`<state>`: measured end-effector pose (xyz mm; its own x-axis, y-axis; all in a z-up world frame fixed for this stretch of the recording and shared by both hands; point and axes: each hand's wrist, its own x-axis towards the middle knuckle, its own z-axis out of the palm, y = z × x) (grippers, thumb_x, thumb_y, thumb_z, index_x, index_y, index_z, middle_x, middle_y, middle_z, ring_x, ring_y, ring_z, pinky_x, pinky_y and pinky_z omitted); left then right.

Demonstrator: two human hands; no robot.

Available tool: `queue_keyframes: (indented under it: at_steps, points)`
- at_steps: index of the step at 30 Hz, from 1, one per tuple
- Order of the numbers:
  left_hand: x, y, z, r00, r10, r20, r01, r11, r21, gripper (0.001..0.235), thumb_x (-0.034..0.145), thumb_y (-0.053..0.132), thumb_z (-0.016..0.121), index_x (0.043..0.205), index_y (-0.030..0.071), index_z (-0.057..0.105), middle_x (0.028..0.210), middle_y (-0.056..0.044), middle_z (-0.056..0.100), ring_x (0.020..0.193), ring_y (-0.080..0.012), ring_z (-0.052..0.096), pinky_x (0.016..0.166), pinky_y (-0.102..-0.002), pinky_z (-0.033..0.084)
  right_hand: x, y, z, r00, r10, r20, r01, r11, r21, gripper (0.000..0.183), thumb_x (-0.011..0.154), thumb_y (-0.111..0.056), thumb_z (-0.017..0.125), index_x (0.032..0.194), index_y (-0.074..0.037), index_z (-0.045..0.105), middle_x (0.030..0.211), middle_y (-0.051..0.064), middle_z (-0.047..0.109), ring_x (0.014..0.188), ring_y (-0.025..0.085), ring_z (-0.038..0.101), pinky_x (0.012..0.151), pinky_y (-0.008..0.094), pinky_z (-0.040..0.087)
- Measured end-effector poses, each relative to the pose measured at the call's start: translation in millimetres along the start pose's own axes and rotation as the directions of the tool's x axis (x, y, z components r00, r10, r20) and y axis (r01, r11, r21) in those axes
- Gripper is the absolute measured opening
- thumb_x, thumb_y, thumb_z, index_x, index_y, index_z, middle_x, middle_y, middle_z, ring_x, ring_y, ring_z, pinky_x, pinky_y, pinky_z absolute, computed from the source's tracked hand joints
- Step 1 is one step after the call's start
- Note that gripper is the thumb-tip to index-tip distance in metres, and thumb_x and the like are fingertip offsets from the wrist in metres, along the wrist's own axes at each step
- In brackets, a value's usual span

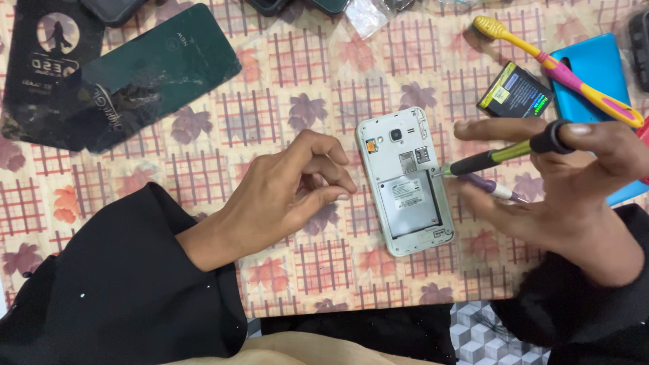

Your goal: The person disassembles a white smartphone by removing screws and the back cover, then cleans the internal components with a toothbrush. They reassemble the phone by placing the back cover and tightening screws.

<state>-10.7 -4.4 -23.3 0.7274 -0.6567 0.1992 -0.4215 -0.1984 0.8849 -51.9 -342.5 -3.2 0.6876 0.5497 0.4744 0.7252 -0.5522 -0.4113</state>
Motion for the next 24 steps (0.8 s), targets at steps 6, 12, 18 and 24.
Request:
queue_keyframes:
  at_steps: [6,12,18,24]
  points:
    - [-1,10,9,0.952,-0.306,-0.011,0.286,0.903,-0.321,0.039,0.094,0.009,0.075,0.121,0.005,0.048,0.094,-0.01,0.083,0.075,-0.0135,0.077,0.059,-0.025,0.054,-15,-12,3,0.987,-0.121,-0.11,0.151,0.93,0.335,0.058,0.094,-0.006,0.066,0.139,-0.008,0.03,0.124,0.023,0.061,0.096,0.031,0.075,0.081,0.042,0.065]
    - [-21,26,42,0.92,-0.371,0.124,0.335,0.586,-0.737,0.038,0.096,0.006,0.069,0.123,0.001,0.044,0.094,-0.018,0.078,0.087,-0.0167,0.077,0.075,-0.028,0.063,-47,-40,8,0.98,-0.098,-0.173,0.187,0.75,0.635,0.025,0.106,-0.021,0.053,0.127,-0.009,0.047,0.122,0.021,0.069,0.09,0.031,0.078,0.073,0.041,0.067]
    - [-28,23,57,0.915,-0.363,0.179,0.351,0.49,-0.798,0.037,0.097,0.006,0.069,0.124,0.0,0.043,0.097,-0.019,0.077,0.091,-0.0169,0.075,0.079,-0.029,0.06,-69,-54,-7,0.997,0.062,0.044,-0.076,0.814,0.576,0.019,0.106,-0.028,0.052,0.111,-0.012,0.059,0.115,0.028,0.072,0.084,0.026,0.078,0.069,0.041,0.063]
    - [-26,19,57,0.91,-0.37,0.186,0.36,0.484,-0.797,0.037,0.097,0.008,0.069,0.123,0.002,0.044,0.096,-0.019,0.078,0.09,-0.0173,0.076,0.078,-0.029,0.061,-79,-50,3,0.996,0.089,0.009,-0.074,0.77,0.633,0.052,0.111,-0.044,0.03,0.102,-0.007,0.066,0.109,0.031,0.075,0.091,0.036,0.08,0.068,0.042,0.064]
